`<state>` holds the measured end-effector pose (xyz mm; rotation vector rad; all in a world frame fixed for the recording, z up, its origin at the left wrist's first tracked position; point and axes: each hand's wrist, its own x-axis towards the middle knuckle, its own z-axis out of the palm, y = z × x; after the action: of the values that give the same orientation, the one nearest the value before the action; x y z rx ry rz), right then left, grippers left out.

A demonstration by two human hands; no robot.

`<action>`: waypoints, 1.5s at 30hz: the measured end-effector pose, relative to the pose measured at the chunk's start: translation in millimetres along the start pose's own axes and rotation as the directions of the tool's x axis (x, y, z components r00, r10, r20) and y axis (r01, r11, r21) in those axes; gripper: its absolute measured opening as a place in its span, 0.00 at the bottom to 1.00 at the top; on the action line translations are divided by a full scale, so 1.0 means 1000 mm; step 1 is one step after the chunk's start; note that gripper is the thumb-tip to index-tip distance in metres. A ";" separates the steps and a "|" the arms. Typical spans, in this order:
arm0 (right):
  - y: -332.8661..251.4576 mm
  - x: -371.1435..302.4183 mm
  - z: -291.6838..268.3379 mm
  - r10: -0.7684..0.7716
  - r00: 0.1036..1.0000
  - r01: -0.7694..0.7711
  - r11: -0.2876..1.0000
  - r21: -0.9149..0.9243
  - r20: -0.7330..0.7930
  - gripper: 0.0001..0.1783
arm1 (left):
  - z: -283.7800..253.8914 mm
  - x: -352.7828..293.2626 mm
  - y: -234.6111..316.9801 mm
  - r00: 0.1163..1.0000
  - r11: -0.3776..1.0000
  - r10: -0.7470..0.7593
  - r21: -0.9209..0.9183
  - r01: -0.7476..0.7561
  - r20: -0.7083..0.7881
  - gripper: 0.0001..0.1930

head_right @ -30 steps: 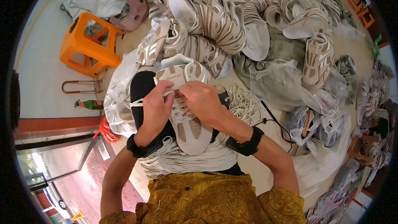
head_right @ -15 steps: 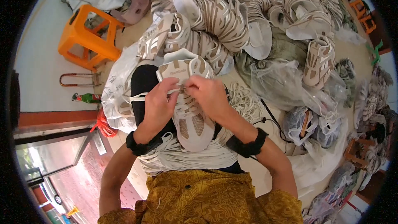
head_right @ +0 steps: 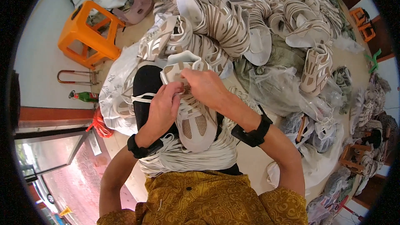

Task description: Lacing a series of beige sneakers while sitting in a workspace.

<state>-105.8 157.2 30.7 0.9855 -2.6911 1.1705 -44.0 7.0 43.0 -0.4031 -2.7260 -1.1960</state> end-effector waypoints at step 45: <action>-0.023 0.022 -0.019 0.290 0.881 -0.131 0.909 -0.396 0.374 0.07 | -0.010 0.034 -0.016 0.959 0.991 -0.109 -0.043 0.125 0.261 0.10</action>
<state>-114.3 146.3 64.8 0.9939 -3.2648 0.4692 -81.2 -4.3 46.3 -0.4384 -2.9781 -1.3431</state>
